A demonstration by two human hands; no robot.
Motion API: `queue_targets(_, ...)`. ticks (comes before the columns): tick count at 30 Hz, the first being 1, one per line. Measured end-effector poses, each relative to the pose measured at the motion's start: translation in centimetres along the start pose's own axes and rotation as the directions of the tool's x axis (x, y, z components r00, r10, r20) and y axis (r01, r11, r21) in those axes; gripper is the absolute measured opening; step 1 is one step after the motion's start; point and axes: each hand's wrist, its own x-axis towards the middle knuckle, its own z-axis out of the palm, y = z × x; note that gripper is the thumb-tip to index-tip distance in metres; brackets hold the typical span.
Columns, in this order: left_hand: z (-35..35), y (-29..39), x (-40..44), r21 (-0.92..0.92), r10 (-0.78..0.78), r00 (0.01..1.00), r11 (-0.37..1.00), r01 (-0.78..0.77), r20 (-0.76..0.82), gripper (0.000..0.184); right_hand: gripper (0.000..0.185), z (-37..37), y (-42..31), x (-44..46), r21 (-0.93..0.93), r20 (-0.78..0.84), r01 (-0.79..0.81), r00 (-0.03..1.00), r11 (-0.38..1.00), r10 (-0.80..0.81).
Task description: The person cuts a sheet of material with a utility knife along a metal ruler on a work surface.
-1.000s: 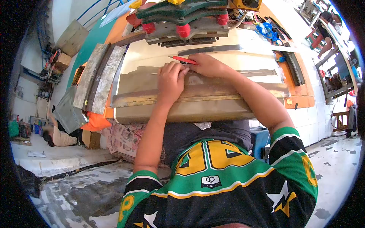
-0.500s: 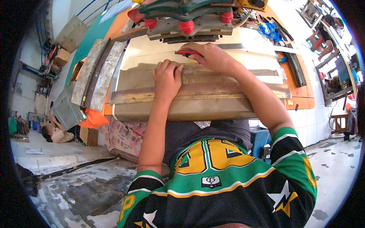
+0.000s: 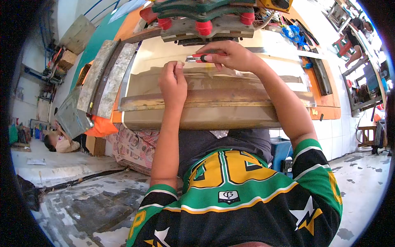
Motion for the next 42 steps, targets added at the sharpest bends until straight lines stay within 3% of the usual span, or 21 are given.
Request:
queue_targets(2,-0.1,0.1,0.2,-0.051,0.064,0.998,0.997,-0.064,-0.013,0.025,0.031,0.0,0.0,0.1,0.018,0.014,-0.006,1.000,1.000,0.005)
queue_targets(9,-0.3,-0.1,0.2,-0.013,0.076,0.997,0.997,-0.076,0.027,0.023,0.032,0.2,0.0,0.0,0.104,0.063,-0.056,0.997,0.993,0.050)
queue_targets(16,-0.3,-0.1,-0.1,-0.083,0.075,0.996,0.993,-0.079,-0.046,0.025,0.038,0.6,0.8,-0.1,0.008,0.132,0.041,0.990,0.999,-0.041)
queue_targets(18,-0.4,0.0,-0.1,-0.071,0.101,0.993,0.992,-0.105,-0.056,0.027,0.042,0.6,0.1,-0.4,0.043,0.197,-0.063,0.979,0.997,0.053)
queue_targets(25,-0.4,0.3,-0.3,-0.133,0.100,0.990,0.985,-0.112,-0.096,0.021,0.042,0.5,-0.2,-0.5,0.088,0.251,-0.063,0.967,0.994,0.039)
queue_targets(42,-1.0,1.2,-0.3,-0.084,0.182,0.974,0.977,-0.194,-0.132,0.019,0.047,0.6,-0.4,-0.5,0.073,0.227,-0.031,0.974,0.997,0.013)
